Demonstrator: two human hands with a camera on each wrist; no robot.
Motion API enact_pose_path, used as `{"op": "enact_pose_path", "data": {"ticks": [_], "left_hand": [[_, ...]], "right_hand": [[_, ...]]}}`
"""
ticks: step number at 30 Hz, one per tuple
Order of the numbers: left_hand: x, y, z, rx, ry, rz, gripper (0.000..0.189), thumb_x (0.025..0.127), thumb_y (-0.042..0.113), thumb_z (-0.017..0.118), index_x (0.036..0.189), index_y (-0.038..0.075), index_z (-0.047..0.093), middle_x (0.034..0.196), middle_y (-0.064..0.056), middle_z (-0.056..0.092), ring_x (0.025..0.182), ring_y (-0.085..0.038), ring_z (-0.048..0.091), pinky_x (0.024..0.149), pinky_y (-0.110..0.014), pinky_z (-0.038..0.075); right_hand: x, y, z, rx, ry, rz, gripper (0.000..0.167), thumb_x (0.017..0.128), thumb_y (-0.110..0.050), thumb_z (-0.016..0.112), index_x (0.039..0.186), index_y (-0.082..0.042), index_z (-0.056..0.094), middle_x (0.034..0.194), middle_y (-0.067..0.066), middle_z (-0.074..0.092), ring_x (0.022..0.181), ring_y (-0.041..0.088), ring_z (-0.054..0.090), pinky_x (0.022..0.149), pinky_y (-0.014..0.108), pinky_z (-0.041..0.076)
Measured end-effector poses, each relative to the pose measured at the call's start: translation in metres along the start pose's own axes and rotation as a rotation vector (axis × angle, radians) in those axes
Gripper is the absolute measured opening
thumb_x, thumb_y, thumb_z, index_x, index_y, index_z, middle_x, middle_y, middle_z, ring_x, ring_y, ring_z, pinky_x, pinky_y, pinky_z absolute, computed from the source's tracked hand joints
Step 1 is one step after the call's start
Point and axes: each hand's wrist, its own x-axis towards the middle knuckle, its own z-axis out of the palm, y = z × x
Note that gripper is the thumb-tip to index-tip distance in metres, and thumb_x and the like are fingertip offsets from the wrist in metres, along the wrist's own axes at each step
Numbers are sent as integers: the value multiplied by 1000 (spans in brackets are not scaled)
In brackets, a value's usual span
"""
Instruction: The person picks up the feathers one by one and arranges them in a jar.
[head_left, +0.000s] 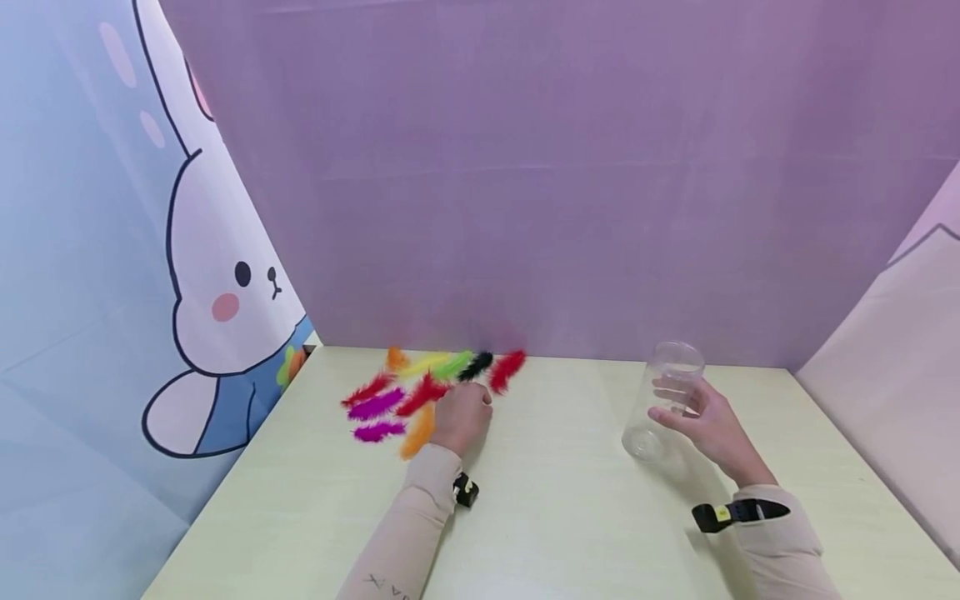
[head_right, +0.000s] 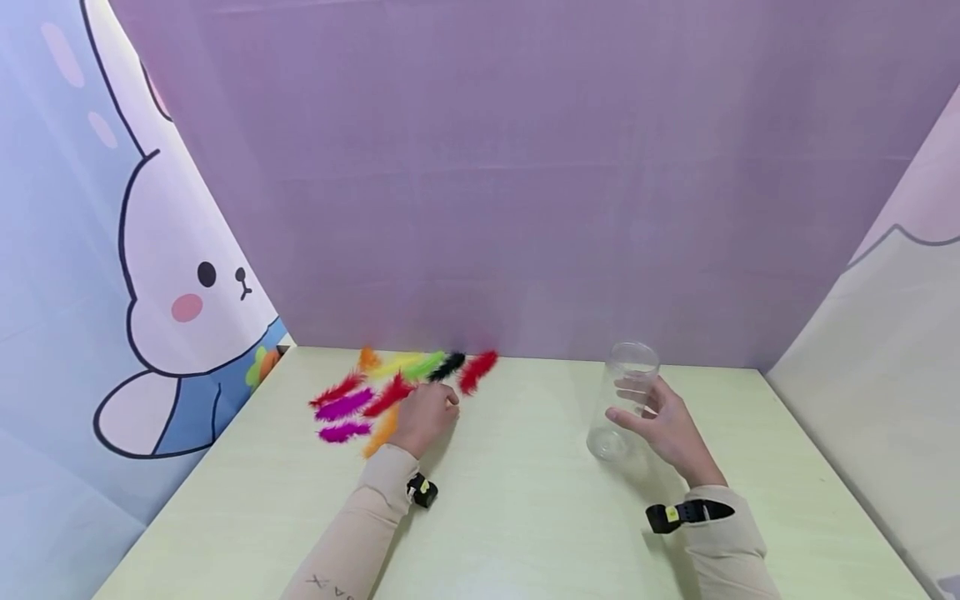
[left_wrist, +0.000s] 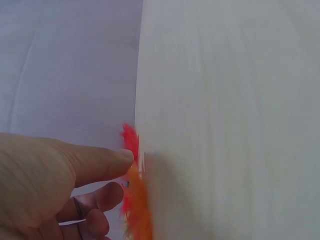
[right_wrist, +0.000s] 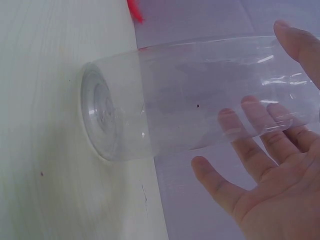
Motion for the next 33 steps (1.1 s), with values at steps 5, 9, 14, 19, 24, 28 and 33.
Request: {"op": "enact_pose_path", "data": {"ticks": [5,9,14,19,24,28,33], "left_hand": [[0,-1,2,-2,8,3,10,90,15,74,95,19,82,97,1,80,87,-27,75,66,-42,59],[0,-2,4,7,12,6,12,88,13,74,83,21,81,87,3,78,77,-23,72,58,-37,56],[1,-4,6,-3,11,2,23,85,7,71,69,23,75,73,7,69,64,-17,61,50,-31,44],[2,-3,6,-21,31,13,23,85,6,67,73,23,78,77,7,73,67,-19,66,50,-32,45],[3,2,2,-50,15,30,18,89,10,68,86,20,83,90,4,78,74,-20,69,55,-33,52],[3,10,-5,-75,0,41,10,91,15,73,92,19,82,94,3,78,77,-18,69,62,-33,56],[4,20,-15,-113,34,76,10,92,17,73,89,21,82,89,6,77,77,-15,68,66,-31,56]], "right_hand": [[-1,1,1,-10,0,8,66,94,-28,75,148,-5,45,124,-22,61,111,-11,60,89,14,53],[-1,1,2,3,-2,6,67,94,-27,75,148,-2,43,123,-23,61,111,-11,60,89,15,53],[-1,0,2,3,-4,7,67,94,-27,76,148,-3,45,124,-22,62,111,-10,61,89,16,54],[-1,-2,2,1,-5,10,66,94,-27,76,148,-5,45,125,-20,61,112,-8,62,89,16,54],[-1,-3,1,-4,-4,12,65,94,-28,76,148,-8,46,126,-20,61,114,-7,62,89,16,54],[-1,-3,0,-9,-3,14,65,94,-29,75,148,-8,45,126,-20,61,114,-8,61,89,16,53],[-1,-3,0,-8,-2,16,66,94,-29,76,149,-7,45,125,-20,61,114,-8,61,89,15,53]]}}
